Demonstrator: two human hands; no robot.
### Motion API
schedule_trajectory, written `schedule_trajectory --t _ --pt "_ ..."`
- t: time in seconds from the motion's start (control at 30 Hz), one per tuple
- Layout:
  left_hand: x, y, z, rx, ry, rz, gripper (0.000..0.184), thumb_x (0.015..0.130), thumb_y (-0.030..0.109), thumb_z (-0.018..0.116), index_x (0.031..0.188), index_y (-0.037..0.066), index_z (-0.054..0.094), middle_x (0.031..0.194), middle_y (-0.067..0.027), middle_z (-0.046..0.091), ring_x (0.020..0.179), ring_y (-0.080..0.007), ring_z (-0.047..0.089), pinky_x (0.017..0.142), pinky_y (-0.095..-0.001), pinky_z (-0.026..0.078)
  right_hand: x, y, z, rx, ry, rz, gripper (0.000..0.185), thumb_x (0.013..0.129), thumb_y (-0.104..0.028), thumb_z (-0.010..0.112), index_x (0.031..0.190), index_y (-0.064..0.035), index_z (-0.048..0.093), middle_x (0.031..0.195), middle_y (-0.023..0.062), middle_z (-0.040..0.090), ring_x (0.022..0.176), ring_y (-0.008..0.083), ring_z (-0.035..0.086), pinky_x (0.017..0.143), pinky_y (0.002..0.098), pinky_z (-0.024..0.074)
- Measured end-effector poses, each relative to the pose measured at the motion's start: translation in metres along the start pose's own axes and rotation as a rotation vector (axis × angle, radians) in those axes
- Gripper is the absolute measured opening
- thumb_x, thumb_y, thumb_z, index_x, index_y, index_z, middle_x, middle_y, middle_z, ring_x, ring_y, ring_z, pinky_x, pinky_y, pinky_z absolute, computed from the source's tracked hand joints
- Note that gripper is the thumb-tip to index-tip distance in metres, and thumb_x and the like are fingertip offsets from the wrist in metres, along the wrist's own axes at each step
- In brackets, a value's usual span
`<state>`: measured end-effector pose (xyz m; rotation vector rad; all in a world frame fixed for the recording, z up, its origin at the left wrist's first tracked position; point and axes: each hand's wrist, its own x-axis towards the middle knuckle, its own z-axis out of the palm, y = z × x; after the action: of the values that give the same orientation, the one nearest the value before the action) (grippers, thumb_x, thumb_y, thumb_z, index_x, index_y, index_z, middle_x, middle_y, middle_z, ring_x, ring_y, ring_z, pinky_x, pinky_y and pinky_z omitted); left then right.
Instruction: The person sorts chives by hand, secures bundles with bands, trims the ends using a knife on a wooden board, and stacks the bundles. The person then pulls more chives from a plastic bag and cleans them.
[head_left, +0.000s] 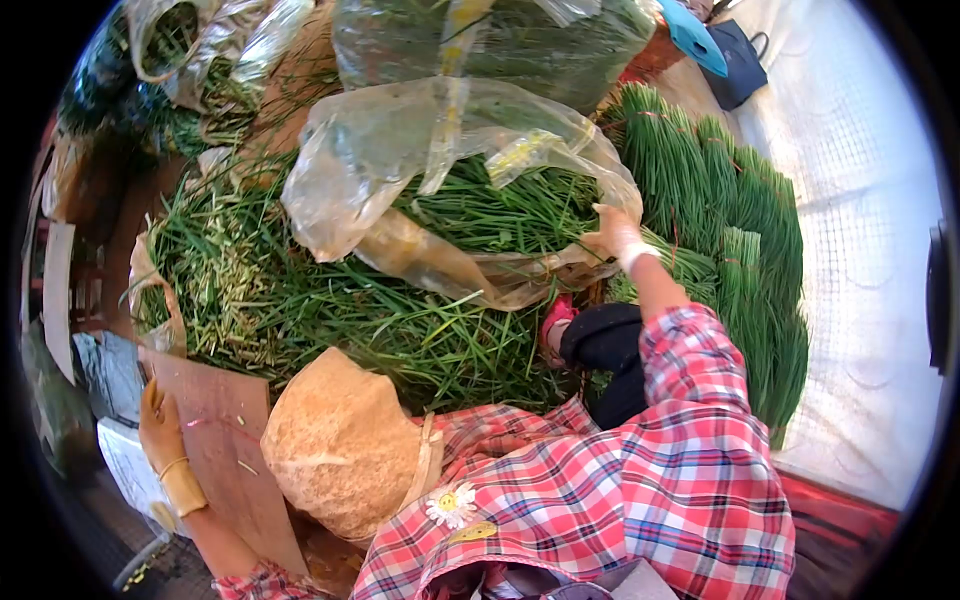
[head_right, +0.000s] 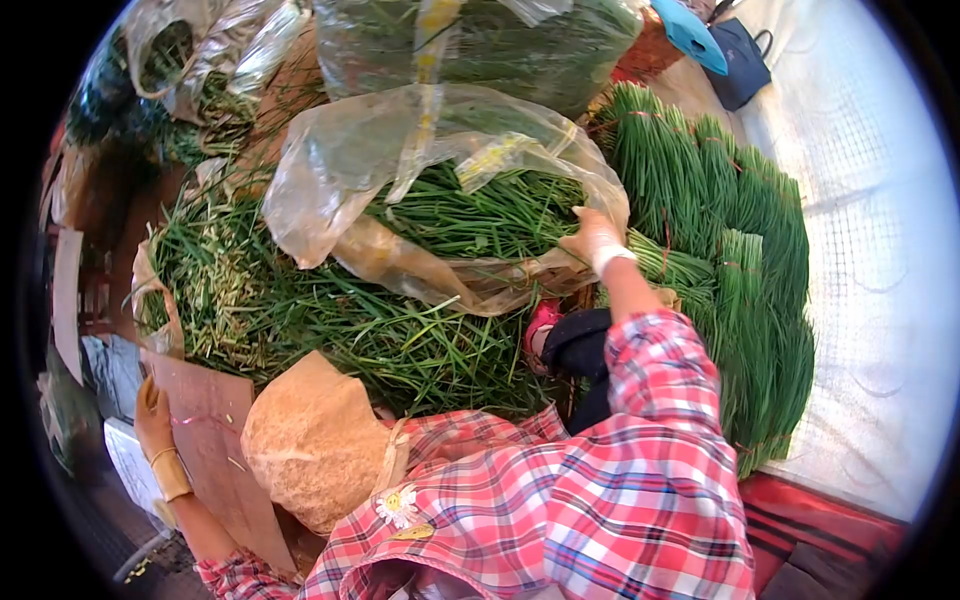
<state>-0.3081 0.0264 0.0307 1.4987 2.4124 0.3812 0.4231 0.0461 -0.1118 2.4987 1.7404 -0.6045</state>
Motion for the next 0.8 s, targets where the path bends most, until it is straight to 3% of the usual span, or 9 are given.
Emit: schedule_trajectory --t 0.1,0.3,0.37,0.47,0.57,0.63,0.7,0.73,0.8 --pt "-0.049 0.168 0.026 -0.234 -0.220 0.485 0.033 0.078 0.001 0.063 0.111 0.003 0.063 0.108 -0.0149 0.064 0.101 -0.0205 0.060 0.088 -0.0290 0.045 0.019 -0.018 0.035 -0.084 -0.030 -0.083 0.108 0.060 -0.042 0.079 0.141 0.0010 0.022 0.133 0.0238 0.043 0.117 0.0348 0.049 0.099 0.0370 0.0399" --pt "-0.072 0.371 0.203 -0.121 -0.668 1.138 0.036 0.075 0.015 0.067 0.109 0.004 0.061 0.107 -0.0176 0.062 0.097 -0.0357 0.059 0.084 -0.0386 0.048 0.017 -0.035 0.045 -0.151 -0.116 -0.149 0.110 0.063 -0.042 0.077 0.145 -0.0067 0.013 0.131 0.0227 0.042 0.118 0.0366 0.046 0.103 0.0384 0.0350" --pt "-0.037 0.410 0.260 -0.061 -0.650 1.074 0.048 0.074 0.016 0.067 0.118 0.005 0.055 0.119 -0.0177 0.057 0.105 -0.0354 0.056 0.089 -0.0393 0.046 0.039 -0.007 0.016 0.153 -0.444 -0.318 0.089 0.070 -0.036 0.071 0.143 -0.0106 0.027 0.136 0.0231 0.040 0.118 0.0354 0.047 0.101 0.0344 0.0366" --pt "0.008 0.465 0.299 -0.107 -0.269 1.080 0.060 0.072 0.018 0.067 0.127 0.008 0.048 0.127 -0.0154 0.052 0.114 -0.0337 0.051 0.096 -0.0391 0.043 0.083 0.030 -0.016 0.335 -0.300 -0.208 0.027 0.076 -0.019 0.059 0.100 -0.0116 0.070 0.111 0.0097 0.064 0.097 0.0262 0.061 0.088 0.0307 0.0464" --pt "0.020 0.519 0.277 -0.239 -0.156 1.072 0.059 0.074 0.020 0.065 0.130 0.014 0.046 0.128 -0.0156 0.051 0.114 -0.0337 0.051 0.096 -0.0398 0.042 0.127 0.040 0.001 0.194 -0.057 -0.201 0.019 0.081 -0.009 0.055 0.093 -0.0086 0.069 0.107 0.0113 0.064 0.093 0.0269 0.062 0.084 0.0310 0.0475" --pt "0.017 0.538 0.254 -0.235 -0.198 1.033 0.062 0.075 0.021 0.065 0.133 0.017 0.044 0.129 -0.0150 0.051 0.117 -0.0326 0.050 0.097 -0.0385 0.041 0.171 0.046 -0.004 0.315 0.225 -0.117 0.038 0.070 0.007 0.057 0.105 -0.0068 0.064 0.091 0.0128 0.066 0.083 0.0258 0.062 0.076 0.0329 0.0485" --pt "0.014 0.540 0.251 -0.234 -0.244 0.991 0.065 0.076 0.021 0.066 0.136 0.020 0.041 0.130 -0.0143 0.051 0.120 -0.0315 0.048 0.099 -0.0371 0.039 0.189 0.050 -0.048 0.410 0.512 -0.145 0.030 0.076 -0.001 0.054 0.105 -0.0009 0.062 0.095 0.0175 0.065 0.082 0.0284 0.063 0.076 0.0336 0.0487" --pt "0.011 0.538 0.253 -0.300 -0.262 0.981 0.063 0.076 0.022 0.066 0.135 0.021 0.043 0.129 -0.0133 0.052 0.119 -0.0314 0.049 0.098 -0.0369 0.040 0.209 0.063 -0.049 0.654 0.397 0.191 0.030 0.079 -0.005 0.052 0.107 0.0012 0.060 0.099 0.0191 0.065 0.085 0.0290 0.064 0.078 0.0339 0.0491" --pt "0.003 0.531 0.255 -0.425 -0.304 0.938 0.056 0.076 0.023 0.066 0.130 0.021 0.050 0.127 -0.0112 0.055 0.117 -0.0295 0.051 0.098 -0.0355 0.039 0.221 0.075 -0.046 0.166 0.335 0.040 0.032 0.080 -0.010 0.053 0.109 -0.0006 0.060 0.105 0.0174 0.064 0.092 0.0315 0.063 0.081 0.0368 0.0494"
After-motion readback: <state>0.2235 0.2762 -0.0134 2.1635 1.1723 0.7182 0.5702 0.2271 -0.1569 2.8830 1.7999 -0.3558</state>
